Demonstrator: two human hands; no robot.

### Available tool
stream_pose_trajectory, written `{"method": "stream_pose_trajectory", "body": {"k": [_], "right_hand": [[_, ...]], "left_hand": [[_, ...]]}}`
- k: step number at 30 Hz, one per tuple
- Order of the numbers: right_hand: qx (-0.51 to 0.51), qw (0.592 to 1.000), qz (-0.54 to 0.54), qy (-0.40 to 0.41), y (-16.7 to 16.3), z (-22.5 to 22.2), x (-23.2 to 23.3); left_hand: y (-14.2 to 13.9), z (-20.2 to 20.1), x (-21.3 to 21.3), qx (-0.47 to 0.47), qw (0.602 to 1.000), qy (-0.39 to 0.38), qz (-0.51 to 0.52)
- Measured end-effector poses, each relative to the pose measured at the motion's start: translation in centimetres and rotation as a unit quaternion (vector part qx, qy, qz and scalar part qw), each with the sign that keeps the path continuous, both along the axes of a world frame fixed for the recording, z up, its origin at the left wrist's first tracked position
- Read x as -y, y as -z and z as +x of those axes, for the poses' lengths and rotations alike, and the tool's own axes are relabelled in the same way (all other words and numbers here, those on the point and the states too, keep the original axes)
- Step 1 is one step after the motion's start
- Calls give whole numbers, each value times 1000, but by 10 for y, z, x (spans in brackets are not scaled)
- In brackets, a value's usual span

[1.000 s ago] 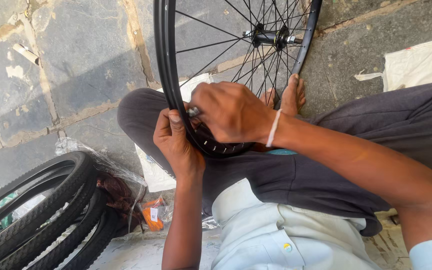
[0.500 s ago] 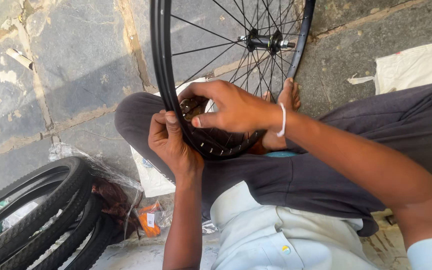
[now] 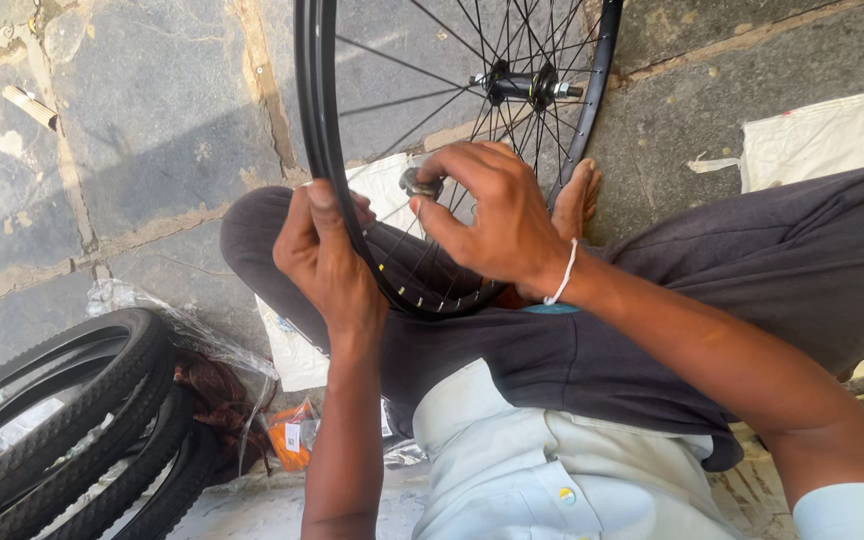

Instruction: The person assembles or repairs a bicycle wheel, inserting and tightening spoke nipples through the rim into the spokes by hand.

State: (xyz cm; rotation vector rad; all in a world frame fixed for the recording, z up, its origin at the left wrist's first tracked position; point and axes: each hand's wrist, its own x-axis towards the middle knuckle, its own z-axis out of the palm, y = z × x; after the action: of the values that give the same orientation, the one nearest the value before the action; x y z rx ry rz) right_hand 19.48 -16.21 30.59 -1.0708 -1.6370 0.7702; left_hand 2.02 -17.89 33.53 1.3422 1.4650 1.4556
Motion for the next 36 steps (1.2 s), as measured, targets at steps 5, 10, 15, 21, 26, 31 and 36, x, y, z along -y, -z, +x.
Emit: {"method": "stream_pose_trajectory", "body": {"k": [5, 10, 15, 21, 26, 31, 36], "right_hand": [[-17, 992, 120, 21, 12, -9, 11], [-34, 994, 73, -72, 13, -9, -16], [-55, 943, -41, -327, 5, -6, -38], [200, 955, 174, -135, 14, -23, -24], [54, 961, 268, 43, 25, -44, 15], [-10, 975, 217, 38, 29, -42, 19], [-48, 970, 229, 71, 22, -19, -1]], "left_hand": [[18, 10, 23, 90, 994, 29, 45], [24, 10, 21, 174, 984, 4, 28], [27, 5, 23, 160, 987, -15, 23], [34, 1, 28, 171, 985, -7, 12], [22, 0, 28, 143, 989, 15, 18], [-6, 3, 12, 63, 995, 61, 49], [-16, 12, -11, 30, 999, 27, 19]]}}
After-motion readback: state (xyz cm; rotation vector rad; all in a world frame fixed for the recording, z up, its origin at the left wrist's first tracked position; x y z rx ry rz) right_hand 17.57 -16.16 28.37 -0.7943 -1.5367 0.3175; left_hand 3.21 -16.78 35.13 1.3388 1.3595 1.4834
